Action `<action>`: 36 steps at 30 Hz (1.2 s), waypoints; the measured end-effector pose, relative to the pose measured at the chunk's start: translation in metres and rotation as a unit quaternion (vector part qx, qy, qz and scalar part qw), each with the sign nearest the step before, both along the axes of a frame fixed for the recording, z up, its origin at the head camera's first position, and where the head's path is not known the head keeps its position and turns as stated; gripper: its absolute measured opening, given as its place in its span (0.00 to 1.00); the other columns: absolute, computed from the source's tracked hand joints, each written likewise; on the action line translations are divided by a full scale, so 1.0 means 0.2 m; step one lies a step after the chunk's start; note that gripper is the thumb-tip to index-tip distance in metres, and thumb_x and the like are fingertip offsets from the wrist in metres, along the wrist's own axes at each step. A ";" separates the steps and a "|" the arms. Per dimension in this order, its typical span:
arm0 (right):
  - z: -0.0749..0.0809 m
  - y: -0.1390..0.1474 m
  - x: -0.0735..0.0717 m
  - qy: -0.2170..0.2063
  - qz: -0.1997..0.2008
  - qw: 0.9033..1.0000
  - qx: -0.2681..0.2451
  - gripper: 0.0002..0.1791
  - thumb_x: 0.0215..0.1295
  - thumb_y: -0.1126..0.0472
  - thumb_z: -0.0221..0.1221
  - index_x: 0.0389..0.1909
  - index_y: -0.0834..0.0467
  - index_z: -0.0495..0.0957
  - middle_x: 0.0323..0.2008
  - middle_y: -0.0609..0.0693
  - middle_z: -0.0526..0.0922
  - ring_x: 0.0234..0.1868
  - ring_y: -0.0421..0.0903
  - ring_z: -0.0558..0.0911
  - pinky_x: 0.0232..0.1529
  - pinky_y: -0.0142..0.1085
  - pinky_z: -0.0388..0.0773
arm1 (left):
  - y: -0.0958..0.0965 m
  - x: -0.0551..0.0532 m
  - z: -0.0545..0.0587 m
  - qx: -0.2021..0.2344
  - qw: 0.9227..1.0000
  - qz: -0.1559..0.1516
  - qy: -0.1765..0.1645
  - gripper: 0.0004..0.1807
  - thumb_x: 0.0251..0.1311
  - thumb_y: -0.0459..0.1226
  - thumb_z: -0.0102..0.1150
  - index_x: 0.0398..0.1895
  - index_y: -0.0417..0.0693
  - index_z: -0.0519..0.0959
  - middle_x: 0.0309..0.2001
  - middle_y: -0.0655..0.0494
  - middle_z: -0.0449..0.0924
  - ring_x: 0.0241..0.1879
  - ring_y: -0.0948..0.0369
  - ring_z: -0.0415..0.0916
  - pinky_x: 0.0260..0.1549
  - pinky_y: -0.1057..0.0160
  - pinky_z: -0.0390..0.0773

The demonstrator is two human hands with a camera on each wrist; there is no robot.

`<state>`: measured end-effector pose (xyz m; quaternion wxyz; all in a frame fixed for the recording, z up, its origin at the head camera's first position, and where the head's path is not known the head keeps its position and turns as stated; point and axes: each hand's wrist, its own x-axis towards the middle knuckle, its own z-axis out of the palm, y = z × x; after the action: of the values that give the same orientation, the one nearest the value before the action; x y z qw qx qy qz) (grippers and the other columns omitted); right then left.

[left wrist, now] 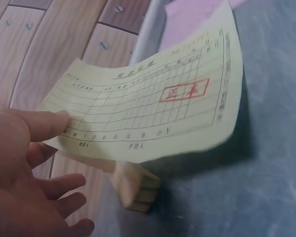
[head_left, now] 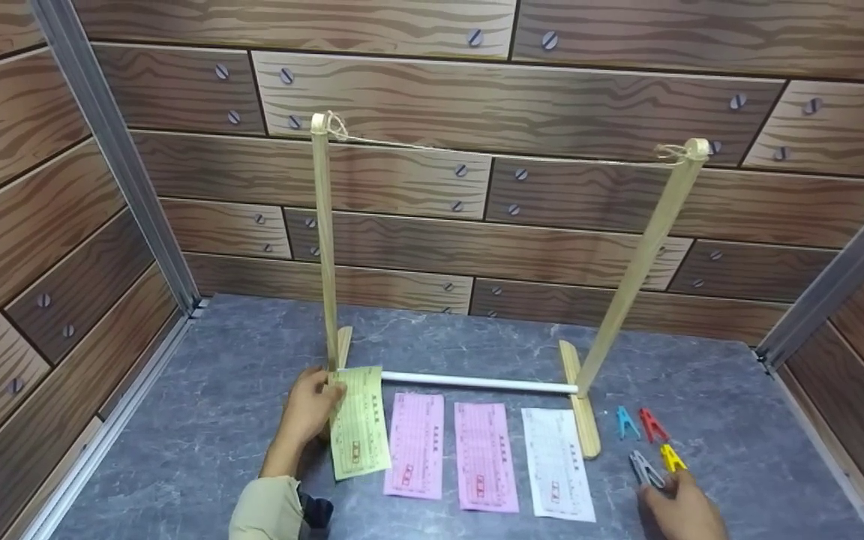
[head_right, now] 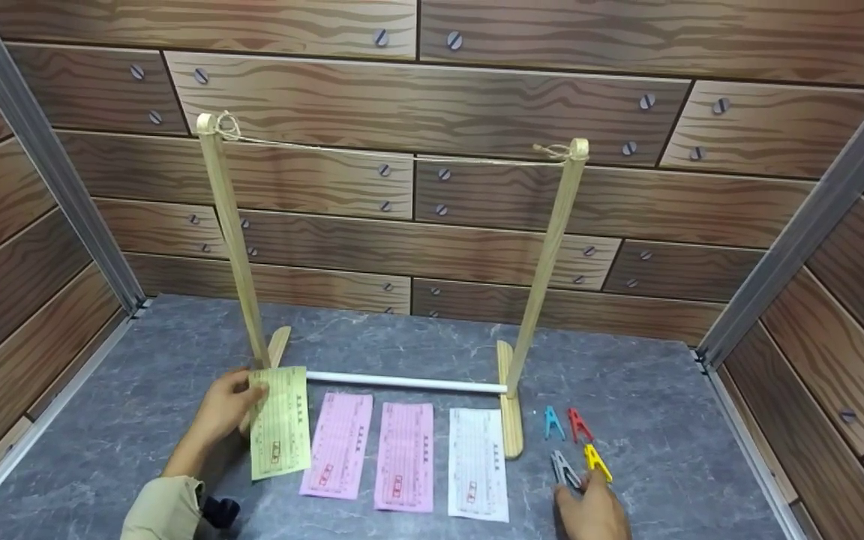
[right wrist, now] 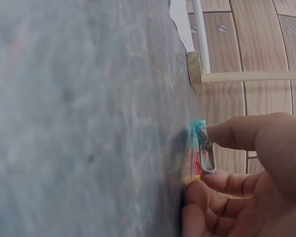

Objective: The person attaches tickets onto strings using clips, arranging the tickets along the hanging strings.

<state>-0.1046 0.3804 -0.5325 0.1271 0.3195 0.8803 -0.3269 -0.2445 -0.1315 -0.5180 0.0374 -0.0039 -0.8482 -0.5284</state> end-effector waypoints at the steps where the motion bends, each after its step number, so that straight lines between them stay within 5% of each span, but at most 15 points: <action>1: 0.00 0.01 0.00 0.006 -0.001 1.000 -0.009 0.29 0.65 0.50 0.62 0.51 0.70 0.65 0.38 0.63 0.76 0.37 0.55 0.76 0.41 0.48 0.74 | 0.00 0.00 0.01 0.012 1.000 0.003 0.002 0.09 0.69 0.33 0.58 0.44 0.35 0.83 0.70 0.25 0.59 0.69 0.31 0.57 0.64 0.35 0.61; 11: 0.07 0.02 0.04 0.090 -0.031 0.989 -0.109 0.35 0.67 0.49 0.60 0.60 0.70 0.59 0.39 0.62 0.79 0.33 0.51 0.82 0.32 0.45 0.79 | 0.01 0.00 0.11 0.048 0.996 0.036 0.064 0.12 0.65 0.33 0.64 0.24 0.42 0.75 0.66 0.31 0.67 0.67 0.32 0.62 0.62 0.34 0.62; 18: 0.12 -0.01 0.03 0.201 -0.045 0.963 -0.172 0.35 0.67 0.50 0.62 0.63 0.68 0.60 0.48 0.63 0.77 0.36 0.47 0.84 0.36 0.42 0.83 | 0.00 0.00 0.16 0.044 0.992 0.045 0.111 0.06 0.61 0.32 0.67 0.28 0.38 0.81 0.55 0.36 0.74 0.58 0.39 0.71 0.59 0.40 0.67; 24: 0.17 -0.04 0.03 0.242 -0.060 0.944 -0.218 0.36 0.67 0.51 0.65 0.64 0.68 0.60 0.47 0.56 0.79 0.36 0.46 0.85 0.38 0.42 0.83 | -0.01 0.01 0.20 0.046 0.994 0.043 0.090 0.05 0.64 0.32 0.65 0.31 0.40 0.81 0.36 0.49 0.80 0.35 0.54 0.73 0.36 0.56 0.73; 32: 0.20 -0.09 0.05 0.297 -0.104 0.894 -0.319 0.29 0.69 0.59 0.65 0.63 0.63 0.63 0.39 0.43 0.80 0.35 0.45 0.86 0.42 0.44 0.84 | -0.02 0.02 0.24 0.053 0.993 0.041 0.100 0.05 0.68 0.33 0.61 0.34 0.40 0.83 0.27 0.54 0.78 0.27 0.58 0.70 0.27 0.62 0.70; 36: 0.23 -0.10 0.05 0.317 -0.123 0.861 -0.378 0.22 0.68 0.59 0.66 0.57 0.55 0.68 0.37 0.40 0.83 0.36 0.45 0.87 0.42 0.43 0.84 | -0.03 0.02 0.26 0.053 0.991 0.035 0.118 0.07 0.71 0.32 0.57 0.33 0.41 0.81 0.24 0.55 0.73 0.25 0.59 0.67 0.26 0.62 0.68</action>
<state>-0.0950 0.3608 -0.4874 -0.0885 0.2315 0.6355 -0.7313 -0.2411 -0.1374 -0.4659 0.1559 -0.0351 -0.8081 -0.5670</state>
